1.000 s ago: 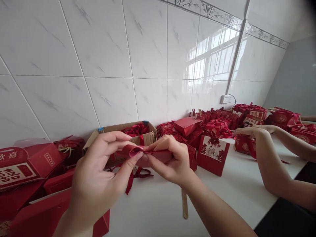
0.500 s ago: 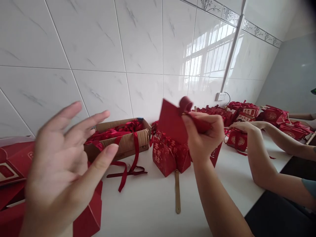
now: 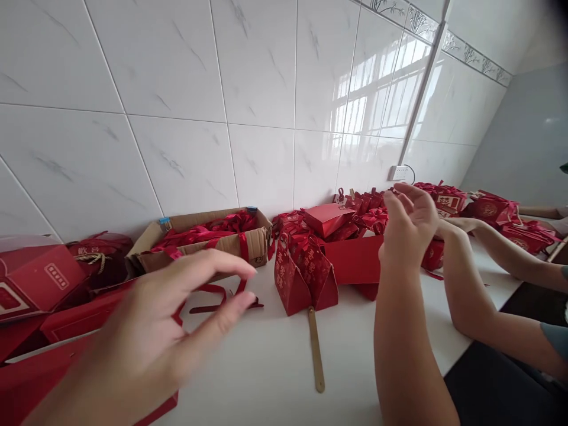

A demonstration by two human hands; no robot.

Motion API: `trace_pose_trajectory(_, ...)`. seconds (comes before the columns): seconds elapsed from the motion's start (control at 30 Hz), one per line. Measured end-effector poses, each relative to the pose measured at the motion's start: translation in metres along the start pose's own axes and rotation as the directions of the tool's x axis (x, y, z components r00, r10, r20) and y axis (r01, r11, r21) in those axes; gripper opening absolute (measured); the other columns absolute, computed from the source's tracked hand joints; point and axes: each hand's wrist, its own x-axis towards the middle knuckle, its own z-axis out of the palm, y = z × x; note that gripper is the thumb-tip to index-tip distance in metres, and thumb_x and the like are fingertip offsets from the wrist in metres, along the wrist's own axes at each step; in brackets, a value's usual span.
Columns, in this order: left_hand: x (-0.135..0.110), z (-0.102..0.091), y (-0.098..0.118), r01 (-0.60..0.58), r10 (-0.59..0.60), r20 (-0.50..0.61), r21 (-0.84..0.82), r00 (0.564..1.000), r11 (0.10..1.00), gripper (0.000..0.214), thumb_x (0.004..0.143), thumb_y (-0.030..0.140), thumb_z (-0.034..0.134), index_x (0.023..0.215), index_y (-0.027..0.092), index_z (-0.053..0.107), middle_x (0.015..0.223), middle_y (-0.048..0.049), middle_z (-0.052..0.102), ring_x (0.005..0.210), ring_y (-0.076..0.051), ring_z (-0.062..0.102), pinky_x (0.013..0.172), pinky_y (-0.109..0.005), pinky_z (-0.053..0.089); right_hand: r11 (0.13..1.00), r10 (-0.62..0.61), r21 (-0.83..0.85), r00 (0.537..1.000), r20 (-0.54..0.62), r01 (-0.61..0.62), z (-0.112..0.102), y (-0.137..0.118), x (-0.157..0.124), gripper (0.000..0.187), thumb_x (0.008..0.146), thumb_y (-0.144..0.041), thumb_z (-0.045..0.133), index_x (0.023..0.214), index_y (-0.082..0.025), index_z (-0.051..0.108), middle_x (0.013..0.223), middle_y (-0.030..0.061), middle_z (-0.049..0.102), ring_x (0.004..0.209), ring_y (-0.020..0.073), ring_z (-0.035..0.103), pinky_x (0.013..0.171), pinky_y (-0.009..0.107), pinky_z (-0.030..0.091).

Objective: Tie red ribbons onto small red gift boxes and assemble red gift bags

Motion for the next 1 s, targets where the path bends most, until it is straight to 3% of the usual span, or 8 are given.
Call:
trace_pose_trajectory(0.1, 0.001, 0.013, 0.001, 0.028, -0.042, 0.383, 0.041, 0.923, 0.999, 0.017, 0.085, 0.040, 0.060, 0.099, 0.032, 0.065, 0.093, 0.0030, 0.069, 0.081, -0.015, 0.064, 0.068, -0.022, 0.051, 0.987, -0.063, 0.151, 0.997, 0.053, 0.054, -0.001, -0.022, -0.006, 0.007, 0.075, -0.020, 0.069, 0.079, -0.021, 0.064, 0.079, 0.0002, 0.062, 0.075, 0.0144, 0.061, 0.071, 0.032, 0.051)
trace_pose_trajectory(0.27, 0.000, 0.076, 0.017, 0.083, -0.161, 0.749, 0.141, 0.643, 0.987, 0.026, 0.084, 0.032, 0.058, 0.109, 0.031, 0.065, 0.083, -0.0016, 0.070, 0.082, -0.024, 0.067, 0.061, -0.027, 0.047, 0.970, -0.147, 0.220, 0.969, 0.201, 0.101, 0.001, -0.050, -0.022, 0.012, 0.074, -0.015, 0.072, 0.075, -0.024, 0.063, 0.073, -0.0013, 0.061, 0.067, 0.0130, 0.059, 0.059, 0.028, 0.048)
trace_pose_trajectory(0.4, -0.017, 0.138, 0.035, 0.052, -0.288, 0.847, 0.297, 0.447, 0.954, 0.040, 0.083, 0.038, 0.059, 0.111, 0.010, 0.064, 0.097, -0.0180, 0.071, 0.093, -0.034, 0.068, 0.079, -0.040, 0.051, 0.974, -0.161, 0.201, 0.935, 0.317, 0.100, 0.004, -0.058, -0.034, 0.013, 0.078, -0.015, 0.069, 0.076, -0.026, 0.064, 0.073, -0.0003, 0.061, 0.069, 0.0147, 0.060, 0.059, 0.029, 0.047)
trace_pose_trajectory(0.57, -0.027, 0.167, 0.027, 0.025, -0.345, 0.869, 0.361, 0.355, 0.932, 0.028, 0.073, 0.013, 0.056, 0.095, 0.005, 0.071, 0.093, -0.0232, 0.071, 0.087, -0.036, 0.069, 0.072, -0.040, 0.051, 0.986, -0.135, 0.144, 0.897, 0.422, 0.080, 0.008, -0.057, -0.041, 0.012, 0.080, -0.016, 0.067, 0.077, -0.026, 0.063, 0.076, 0.0001, 0.062, 0.072, 0.0160, 0.062, 0.059, 0.030, 0.049)
trace_pose_trajectory(0.7, -0.015, 0.143, 0.004, 0.026, -0.365, 0.861, 0.381, 0.355, 0.924, 0.019, 0.059, 0.008, 0.058, 0.072, 0.016, 0.068, 0.076, -0.0125, 0.069, 0.069, -0.027, 0.066, 0.059, -0.033, 0.047, 0.996, -0.083, 0.074, 0.877, 0.473, 0.054, 0.010, -0.053, -0.042, 0.007, 0.080, -0.019, 0.066, 0.078, -0.025, 0.063, 0.082, 0.0008, 0.063, 0.074, 0.0153, 0.062, 0.058, 0.029, 0.050)
trace_pose_trajectory(0.83, 0.004, 0.101, -0.011, 0.098, -0.344, 0.844, 0.335, 0.412, 0.937, 0.008, 0.070, 0.020, 0.049, 0.064, 0.021, 0.054, 0.064, -0.0023, 0.058, 0.049, -0.015, 0.048, 0.044, -0.025, 0.032, 1.000, 0.009, 0.001, 0.818, 0.575, -0.011, 0.011, -0.053, -0.042, 0.004, 0.082, -0.021, 0.065, 0.081, -0.024, 0.064, 0.085, 0.0009, 0.064, 0.077, 0.0150, 0.062, 0.065, 0.030, 0.050)
trace_pose_trajectory(0.87, 0.008, 0.090, -0.012, 0.122, -0.303, 0.841, 0.278, 0.447, 0.953, 0.010, 0.073, 0.021, 0.045, 0.065, 0.021, 0.050, 0.063, 0.0002, 0.055, 0.048, -0.013, 0.043, 0.044, -0.024, 0.028, 0.999, 0.034, -0.007, 0.796, 0.605, -0.038, 0.011, -0.054, -0.043, 0.003, 0.082, -0.021, 0.065, 0.082, -0.024, 0.065, 0.087, 0.0009, 0.065, 0.079, 0.0151, 0.062, 0.067, 0.030, 0.051)
trace_pose_trajectory(1.0, 0.017, 0.047, -0.012, 0.120, -0.052, 0.718, -0.045, 0.694, 0.992, 0.015, 0.079, 0.019, 0.039, 0.064, 0.020, 0.036, 0.059, 0.0030, 0.041, 0.054, -0.011, 0.036, 0.049, -0.025, 0.024, 0.979, 0.112, 0.054, 0.733, 0.671, -0.199, 0.013, -0.052, -0.043, 0.011, 0.088, -0.029, 0.061, 0.094, -0.027, 0.069, 0.101, 0.0014, 0.068, 0.098, 0.0169, 0.062, 0.086, 0.033, 0.049)
